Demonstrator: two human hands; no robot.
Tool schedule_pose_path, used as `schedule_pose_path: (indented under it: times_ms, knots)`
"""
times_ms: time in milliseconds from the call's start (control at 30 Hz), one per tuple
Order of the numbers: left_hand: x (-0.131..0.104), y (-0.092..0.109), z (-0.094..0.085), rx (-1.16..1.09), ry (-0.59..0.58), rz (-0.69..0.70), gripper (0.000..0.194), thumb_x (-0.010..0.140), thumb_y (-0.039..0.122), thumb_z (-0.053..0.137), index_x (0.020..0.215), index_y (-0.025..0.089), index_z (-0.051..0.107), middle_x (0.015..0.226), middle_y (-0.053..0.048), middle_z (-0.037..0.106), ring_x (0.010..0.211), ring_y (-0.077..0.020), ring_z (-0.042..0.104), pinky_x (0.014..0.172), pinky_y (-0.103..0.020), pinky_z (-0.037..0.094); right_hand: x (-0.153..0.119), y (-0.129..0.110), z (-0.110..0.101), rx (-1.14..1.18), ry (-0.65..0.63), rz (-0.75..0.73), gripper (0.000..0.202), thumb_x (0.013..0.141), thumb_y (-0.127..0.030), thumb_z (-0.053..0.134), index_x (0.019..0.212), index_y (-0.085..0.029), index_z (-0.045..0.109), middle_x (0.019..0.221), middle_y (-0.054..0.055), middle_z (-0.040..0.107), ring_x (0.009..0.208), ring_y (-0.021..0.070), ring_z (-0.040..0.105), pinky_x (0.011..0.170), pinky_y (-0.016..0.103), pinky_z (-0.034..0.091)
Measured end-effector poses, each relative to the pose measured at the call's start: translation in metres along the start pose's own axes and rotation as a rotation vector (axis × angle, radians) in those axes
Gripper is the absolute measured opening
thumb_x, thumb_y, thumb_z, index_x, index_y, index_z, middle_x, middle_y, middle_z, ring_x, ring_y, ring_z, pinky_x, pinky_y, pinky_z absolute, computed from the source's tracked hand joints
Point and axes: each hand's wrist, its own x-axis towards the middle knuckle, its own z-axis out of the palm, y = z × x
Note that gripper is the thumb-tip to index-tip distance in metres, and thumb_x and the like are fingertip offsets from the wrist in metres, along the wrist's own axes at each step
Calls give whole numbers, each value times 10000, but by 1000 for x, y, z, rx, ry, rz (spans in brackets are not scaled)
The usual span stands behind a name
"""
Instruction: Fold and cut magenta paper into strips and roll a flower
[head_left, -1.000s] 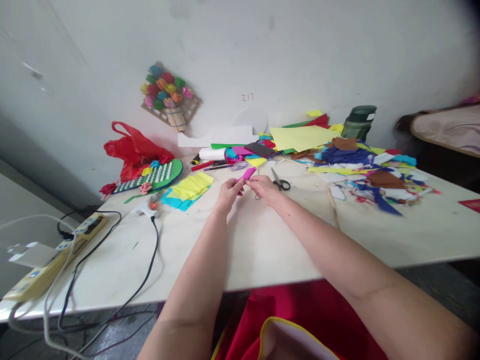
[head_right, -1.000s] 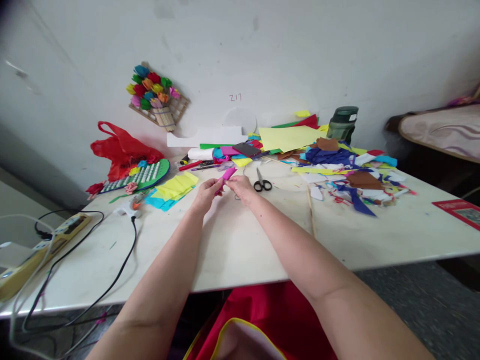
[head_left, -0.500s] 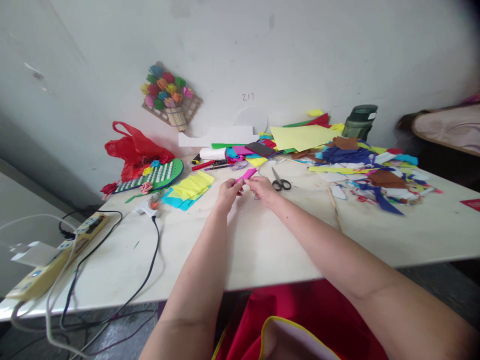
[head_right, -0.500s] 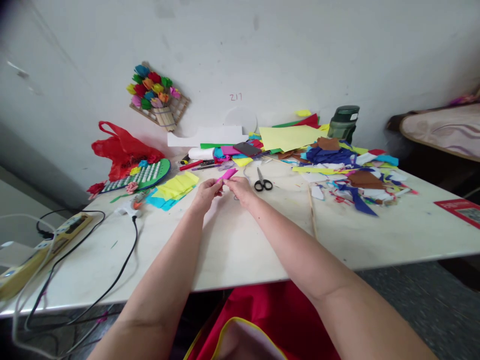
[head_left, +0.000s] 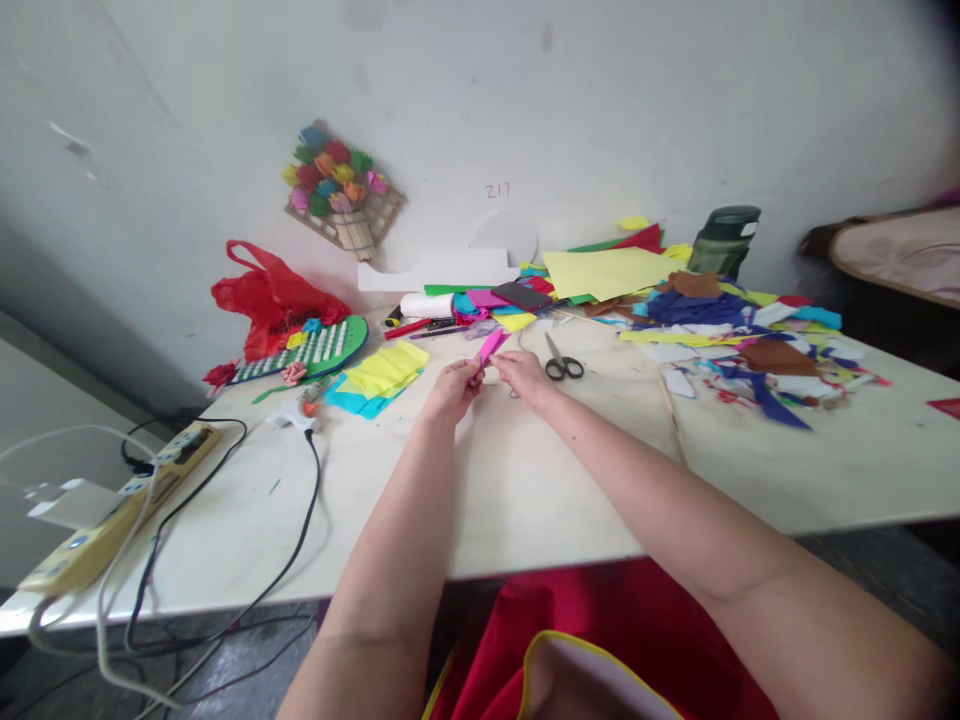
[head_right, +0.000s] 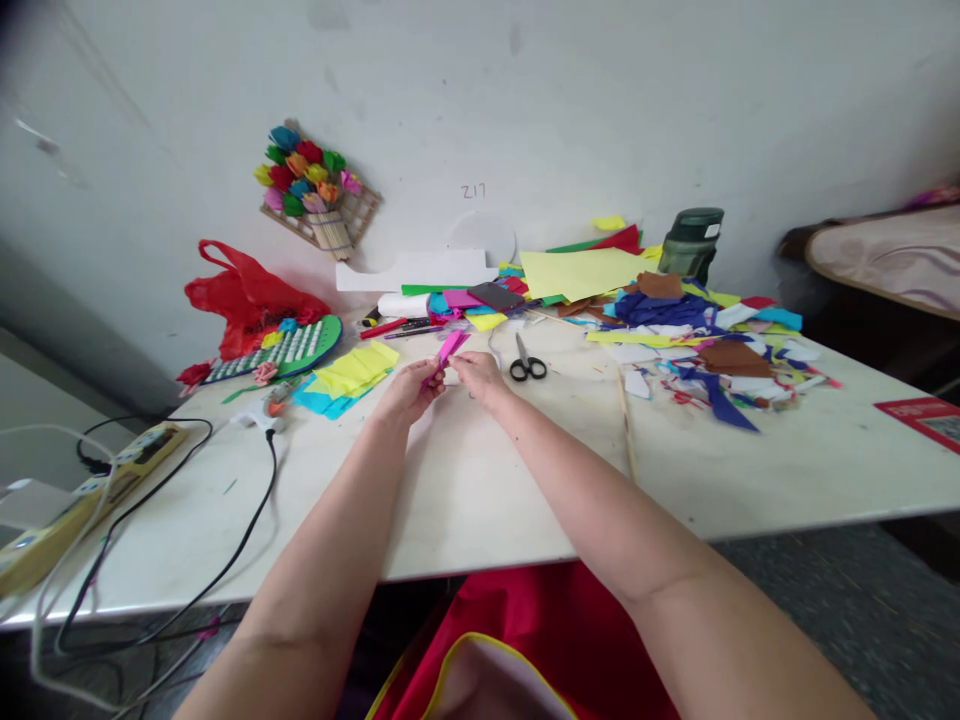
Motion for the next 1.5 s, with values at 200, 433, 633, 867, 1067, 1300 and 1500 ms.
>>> schedule_pose_path:
  times_ms: [200, 433, 633, 867, 1067, 1300, 1500]
  knots:
    - [1, 1, -4, -100, -4, -59, 161, 705, 223, 657, 708, 114, 538, 572, 17, 462, 491, -42, 414, 493, -171, 382, 1, -1, -3, -477, 10, -254, 238, 784, -318, 502, 722, -159, 669, 621, 16, 582, 642, 141, 508, 587, 245, 341]
    - [3, 1, -7, -131, 43, -65, 172, 728, 216, 648, 689, 123, 508, 558, 24, 446, 464, -32, 384, 460, -160, 357, -4, -3, -2, -756, 45, -284, 262, 819, -317, 481, 853, -202, 714, 796, 46, 693, 770, 176, 580, 624, 254, 345]
    - [2, 3, -5, -3, 104, -24, 206, 702, 243, 669, 657, 135, 500, 526, 31, 436, 451, -38, 370, 445, -168, 329, -5, -3, -2, -796, 65, -303, 273, 826, -313, 473, 866, -198, 717, 802, 53, 698, 767, 179, 584, 620, 256, 342]
    - [4, -1, -4, 335, 188, 131, 276, 687, 361, 668, 607, 150, 510, 532, 26, 451, 468, -60, 390, 484, -207, 334, -2, -1, -3, -785, 29, -304, 269, 822, -320, 479, 852, -203, 719, 777, 42, 695, 737, 170, 572, 605, 254, 330]
    - [7, -2, -4, 703, 327, 187, 208, 744, 343, 583, 625, 176, 547, 496, 21, 465, 459, -108, 406, 499, -246, 298, -3, -1, -3, -778, -22, -311, 265, 818, -294, 475, 791, -202, 722, 770, 39, 694, 739, 173, 579, 592, 258, 320]
    - [9, 3, -3, 968, 376, 334, 180, 699, 227, 634, 548, 189, 544, 503, 2, 467, 567, -148, 432, 581, -247, 272, -2, -2, -7, -833, -14, -320, 252, 800, -302, 494, 834, -218, 729, 825, 45, 709, 766, 191, 593, 601, 268, 325]
    - [8, 3, -8, 1112, 278, 342, 197, 694, 264, 643, 540, 188, 545, 526, -12, 471, 566, -151, 418, 596, -257, 281, -2, -16, -17, -866, 32, -334, 246, 792, -332, 519, 841, -221, 733, 815, 48, 704, 760, 196, 583, 587, 267, 324]
